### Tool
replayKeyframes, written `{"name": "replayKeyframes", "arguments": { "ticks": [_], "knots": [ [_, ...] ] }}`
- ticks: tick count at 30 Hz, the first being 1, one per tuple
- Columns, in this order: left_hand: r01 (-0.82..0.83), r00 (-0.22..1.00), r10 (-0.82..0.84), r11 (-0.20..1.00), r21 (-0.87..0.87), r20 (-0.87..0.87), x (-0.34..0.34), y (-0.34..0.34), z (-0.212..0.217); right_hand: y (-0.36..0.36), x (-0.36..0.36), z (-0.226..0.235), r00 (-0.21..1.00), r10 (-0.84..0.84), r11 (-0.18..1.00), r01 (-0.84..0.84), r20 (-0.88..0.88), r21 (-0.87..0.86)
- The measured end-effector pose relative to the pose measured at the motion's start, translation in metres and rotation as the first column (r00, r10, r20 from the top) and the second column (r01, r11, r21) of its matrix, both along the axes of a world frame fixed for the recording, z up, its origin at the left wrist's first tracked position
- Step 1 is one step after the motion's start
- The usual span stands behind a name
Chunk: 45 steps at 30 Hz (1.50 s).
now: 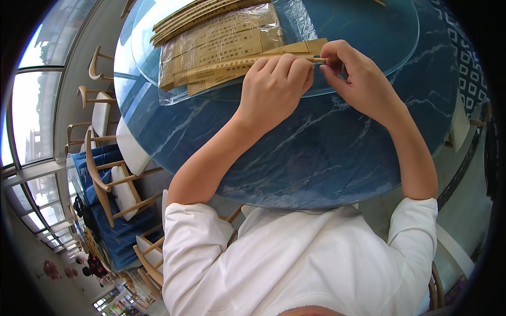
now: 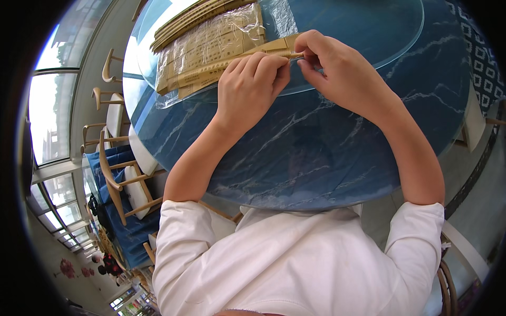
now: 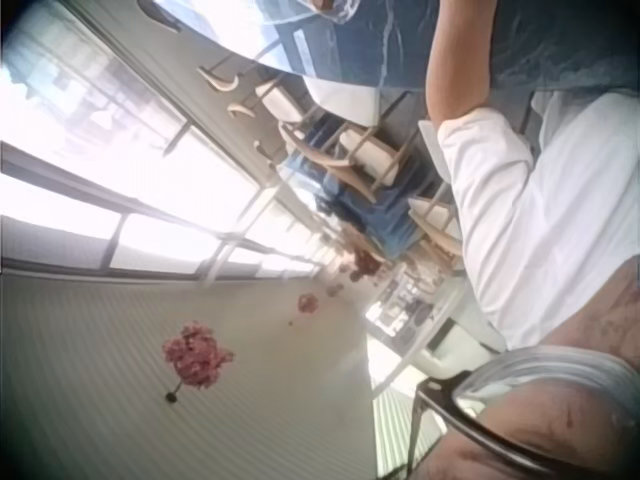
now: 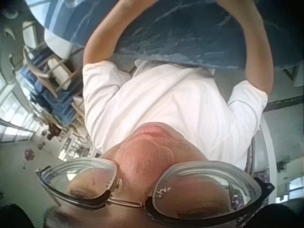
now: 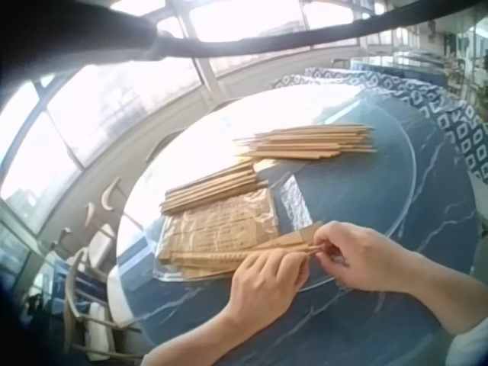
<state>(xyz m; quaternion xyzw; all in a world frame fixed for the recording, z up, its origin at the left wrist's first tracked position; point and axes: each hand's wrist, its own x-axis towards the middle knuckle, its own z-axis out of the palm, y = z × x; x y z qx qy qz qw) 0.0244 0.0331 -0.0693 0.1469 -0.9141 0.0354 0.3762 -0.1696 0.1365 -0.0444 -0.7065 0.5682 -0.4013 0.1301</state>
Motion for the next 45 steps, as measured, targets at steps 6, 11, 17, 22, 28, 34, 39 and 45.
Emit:
{"name": "replayKeyframes", "arguments": {
  "ticks": [6,11,17,22,28,34,39,45],
  "knots": [
    [0.022,1.0,-0.022,1.0,0.015,0.008,0.001,0.003,0.002,0.0,0.003,-0.005,1.0,0.015,1.0,-0.015,0.009,-0.011],
    [0.022,1.0,-0.022,1.0,0.012,0.002,0.001,0.005,0.006,0.0,0.003,-0.003,1.0,0.023,1.0,-0.023,0.011,-0.005],
    [0.037,0.999,-0.038,0.999,0.029,0.024,0.002,0.009,0.008,0.0,0.006,-0.007,0.999,0.05,0.998,-0.05,0.003,-0.026],
    [0.053,0.999,-0.053,0.998,-0.036,-0.013,0.0,0.005,0.005,0.002,0.009,-0.003,0.997,0.052,0.999,-0.052,0.06,0.012],
    [0.063,0.998,-0.063,0.998,-0.002,-0.003,0.005,0.005,0.012,0.002,0.007,0.006,0.923,0.04,0.954,-0.149,0.382,0.259],
    [0.021,1.0,-0.021,1.0,0.006,-0.02,0.007,0.004,0.018,0.002,-0.01,0.034,0.966,0.004,0.929,-0.1,0.26,0.357],
    [-0.025,0.998,0.024,1.0,-0.018,-0.053,0.014,-0.006,0.022,-0.055,-0.104,0.033,0.891,-0.454,0.891,0.454,0.005,-0.02],
    [-0.007,0.999,0.007,1.0,-0.005,-0.035,0.008,-0.011,0.008,-0.121,-0.159,-0.006,0.733,-0.58,0.813,0.549,-0.356,-0.195]
  ]
}}
